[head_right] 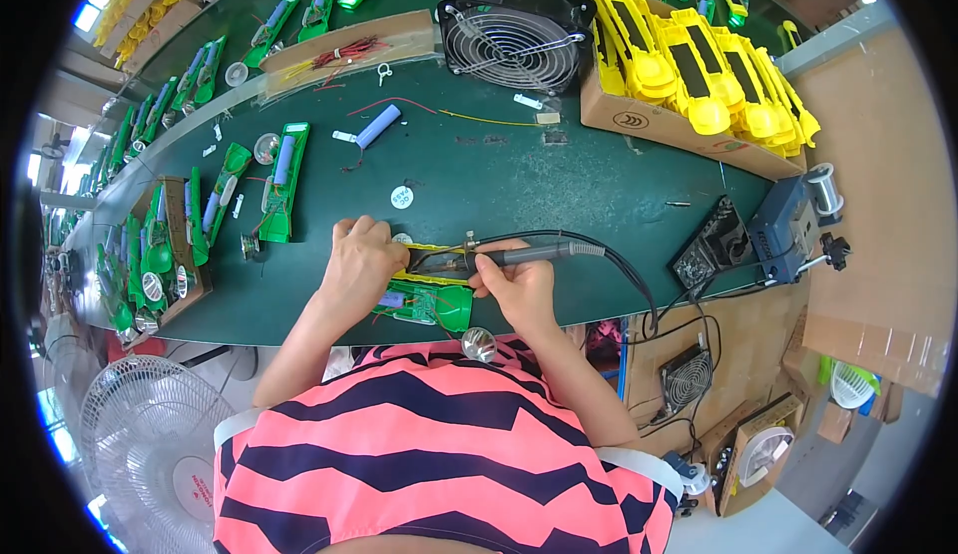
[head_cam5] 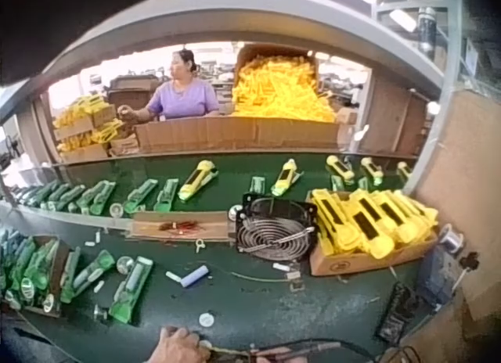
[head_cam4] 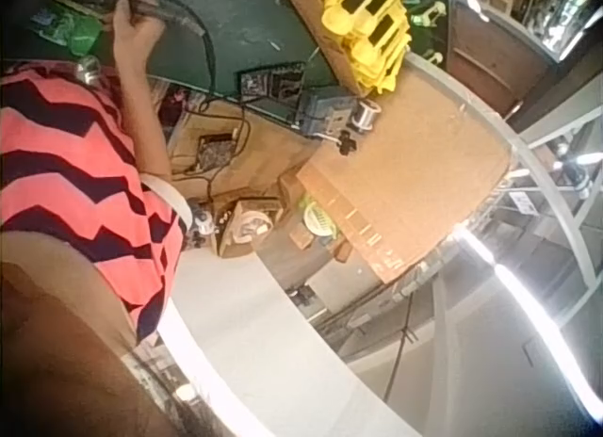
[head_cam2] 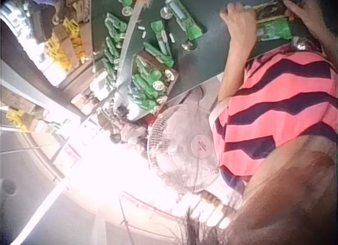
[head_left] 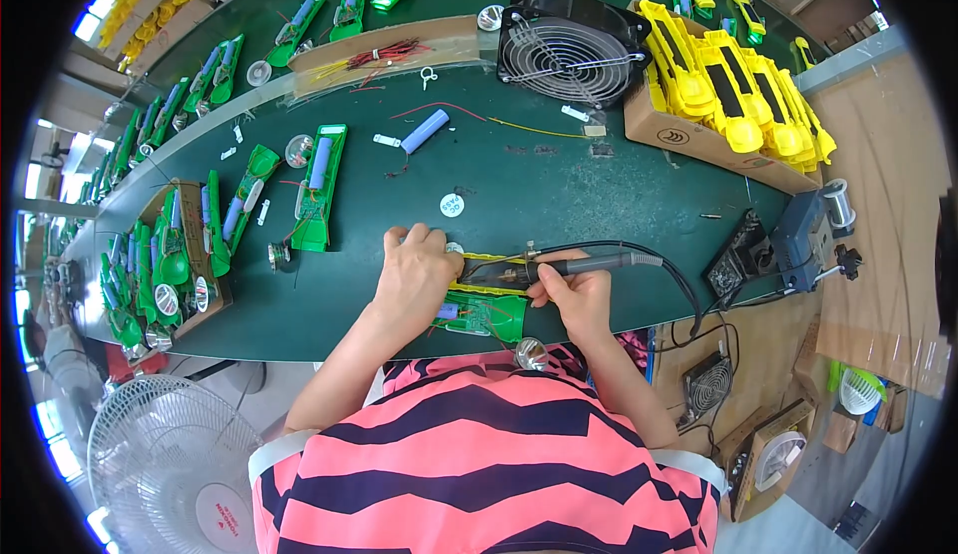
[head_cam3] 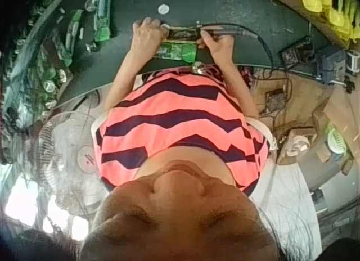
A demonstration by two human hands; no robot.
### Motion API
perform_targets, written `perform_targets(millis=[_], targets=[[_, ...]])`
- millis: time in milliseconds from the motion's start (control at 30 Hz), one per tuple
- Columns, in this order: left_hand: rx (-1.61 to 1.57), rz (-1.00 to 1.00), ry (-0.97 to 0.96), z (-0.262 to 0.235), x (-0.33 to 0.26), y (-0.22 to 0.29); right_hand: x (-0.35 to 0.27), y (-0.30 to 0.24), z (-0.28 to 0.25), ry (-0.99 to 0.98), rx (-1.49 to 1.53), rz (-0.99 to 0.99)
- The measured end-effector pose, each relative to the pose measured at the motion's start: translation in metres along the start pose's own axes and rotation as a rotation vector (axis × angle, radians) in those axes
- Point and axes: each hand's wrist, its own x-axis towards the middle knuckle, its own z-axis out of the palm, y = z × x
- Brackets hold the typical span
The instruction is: Soldering electronic components onto circuit boards for flashlights on an assembly line.
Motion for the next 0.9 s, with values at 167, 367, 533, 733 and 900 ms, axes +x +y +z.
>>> perform_targets(millis=[167, 367, 533, 733, 900], targets=[[0.054, 0.010, -0.008, 0.001, 0.001, 0.000, -0.002, -0.001, -0.004, -0.027, 0.033, 0.003], [0.029, -0.024, -0.028, 0.001, 0.003, 0.000, -0.019, -0.008, -0.014, 0.017, -0.015, -0.311], [0.051, -0.032, -0.001, 0.004, 0.002, -0.001, -0.032, -0.021, -0.029, 0.042, -0.579, -0.510], [0.034, -0.008, 0.042, 0.002, 0.005, 0.000, -0.027, -0.009, -0.035, -0.028, -0.799, -0.595], [0.034, 0.009, 0.079, 0.003, 0.005, -0.001, -0.024, -0.007, -0.037, -0.065, -0.804, -0.539]])
